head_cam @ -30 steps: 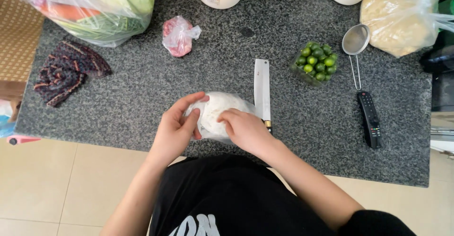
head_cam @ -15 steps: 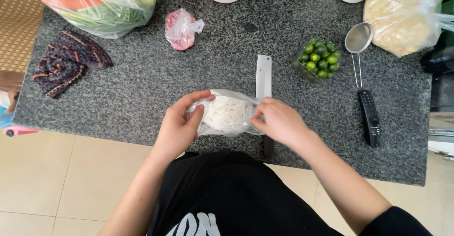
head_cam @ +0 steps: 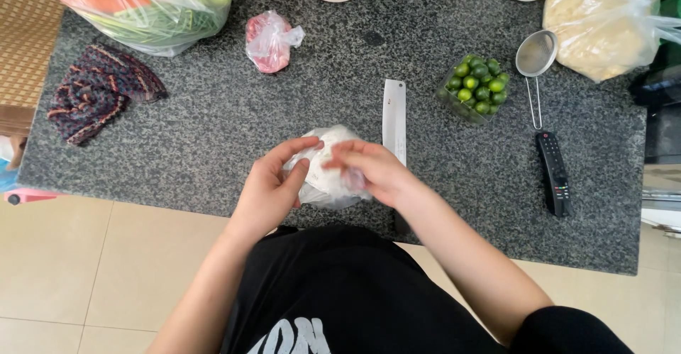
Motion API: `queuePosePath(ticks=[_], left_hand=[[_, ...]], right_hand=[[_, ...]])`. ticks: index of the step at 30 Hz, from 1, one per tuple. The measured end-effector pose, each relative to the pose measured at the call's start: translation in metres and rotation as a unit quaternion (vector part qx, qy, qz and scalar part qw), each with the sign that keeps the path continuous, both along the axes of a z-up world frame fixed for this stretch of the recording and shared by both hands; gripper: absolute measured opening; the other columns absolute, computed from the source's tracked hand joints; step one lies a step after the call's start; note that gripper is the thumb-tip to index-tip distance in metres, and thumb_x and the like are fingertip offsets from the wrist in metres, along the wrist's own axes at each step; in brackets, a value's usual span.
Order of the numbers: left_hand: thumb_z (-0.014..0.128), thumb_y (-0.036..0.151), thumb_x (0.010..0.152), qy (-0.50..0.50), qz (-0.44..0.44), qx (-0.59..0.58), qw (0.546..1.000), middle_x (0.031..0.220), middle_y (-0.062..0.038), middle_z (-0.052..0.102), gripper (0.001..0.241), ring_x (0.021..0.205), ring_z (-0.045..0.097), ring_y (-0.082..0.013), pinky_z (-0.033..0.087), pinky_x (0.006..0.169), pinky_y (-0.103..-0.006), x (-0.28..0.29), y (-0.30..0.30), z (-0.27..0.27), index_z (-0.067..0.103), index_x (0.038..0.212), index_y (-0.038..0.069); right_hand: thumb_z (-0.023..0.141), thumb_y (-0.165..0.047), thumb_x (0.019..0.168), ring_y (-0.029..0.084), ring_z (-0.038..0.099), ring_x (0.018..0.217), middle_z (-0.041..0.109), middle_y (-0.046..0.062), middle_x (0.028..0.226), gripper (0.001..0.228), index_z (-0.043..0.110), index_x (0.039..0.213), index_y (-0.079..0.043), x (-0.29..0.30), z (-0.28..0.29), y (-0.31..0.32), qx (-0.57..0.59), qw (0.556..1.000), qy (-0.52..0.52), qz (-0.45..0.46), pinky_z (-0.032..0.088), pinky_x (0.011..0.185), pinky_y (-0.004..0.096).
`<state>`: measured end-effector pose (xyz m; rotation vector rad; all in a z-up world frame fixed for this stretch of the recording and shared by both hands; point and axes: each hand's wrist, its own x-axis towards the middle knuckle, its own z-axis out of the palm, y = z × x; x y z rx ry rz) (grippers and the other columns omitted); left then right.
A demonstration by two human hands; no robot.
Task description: Sorting and organizing small citrus fruits and other ingredients on a counter.
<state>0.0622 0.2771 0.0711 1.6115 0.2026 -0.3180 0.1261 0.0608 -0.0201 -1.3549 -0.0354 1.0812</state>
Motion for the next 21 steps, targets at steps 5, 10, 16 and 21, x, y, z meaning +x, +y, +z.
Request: queuePosePath(ticks=[5,10,16,21], left_hand=[[0.057,0.009,0.101,0.031,0.009,-0.033,0.999,0.078,-0.003,0.063,0.04,0.049,0.049,-0.0023,0.045,0.048,-0.0216,-0.005,0.002,-0.004,0.064,0.14,0.01],[0.056,0.007,0.099,0.011,0.041,-0.062,0.997,0.105,0.0,0.073,0.041,0.053,0.051,-0.0012,0.049,0.05,-0.0206,-0.004,0.009,-0.003,0.06,0.14,0.008],[0.058,-0.004,0.089,-0.012,0.044,-0.068,0.997,0.122,0.006,0.07,0.054,0.057,0.054,-0.0002,0.05,0.052,-0.0199,-0.007,0.006,0.005,0.056,0.141,0.008],[0.058,-0.006,0.088,-0.018,0.015,-0.003,1.0,0.108,-0.009,0.074,0.057,0.056,0.051,-0.0044,0.049,0.053,-0.023,-0.008,0.005,-0.004,0.06,0.144,0.008]], right_hand=[[0.071,-0.025,0.095,0.01,0.056,0.064,0.083,0.004,0.096,0.018,0.063,0.101,-0.009,-0.009,-0.009,0.023,-0.057,0.958,-0.057,-0.277,0.038,0.051,0.029],[0.07,-0.025,0.094,0.023,0.067,0.068,0.074,0.008,0.079,0.015,0.073,0.092,-0.01,-0.021,0.009,0.007,-0.286,0.85,-0.443,0.01,0.052,0.061,0.038],[0.065,-0.014,0.083,0.029,0.07,0.087,0.069,0.006,0.084,0.007,0.072,0.085,-0.011,-0.025,0.013,-0.006,-0.365,0.676,-0.6,0.223,0.056,0.068,0.042],[0.063,-0.012,0.085,0.024,0.069,0.095,0.065,0.009,0.096,0.011,0.074,0.088,-0.012,-0.027,0.004,0.003,-0.425,0.587,-0.613,0.314,0.058,0.072,0.037]])
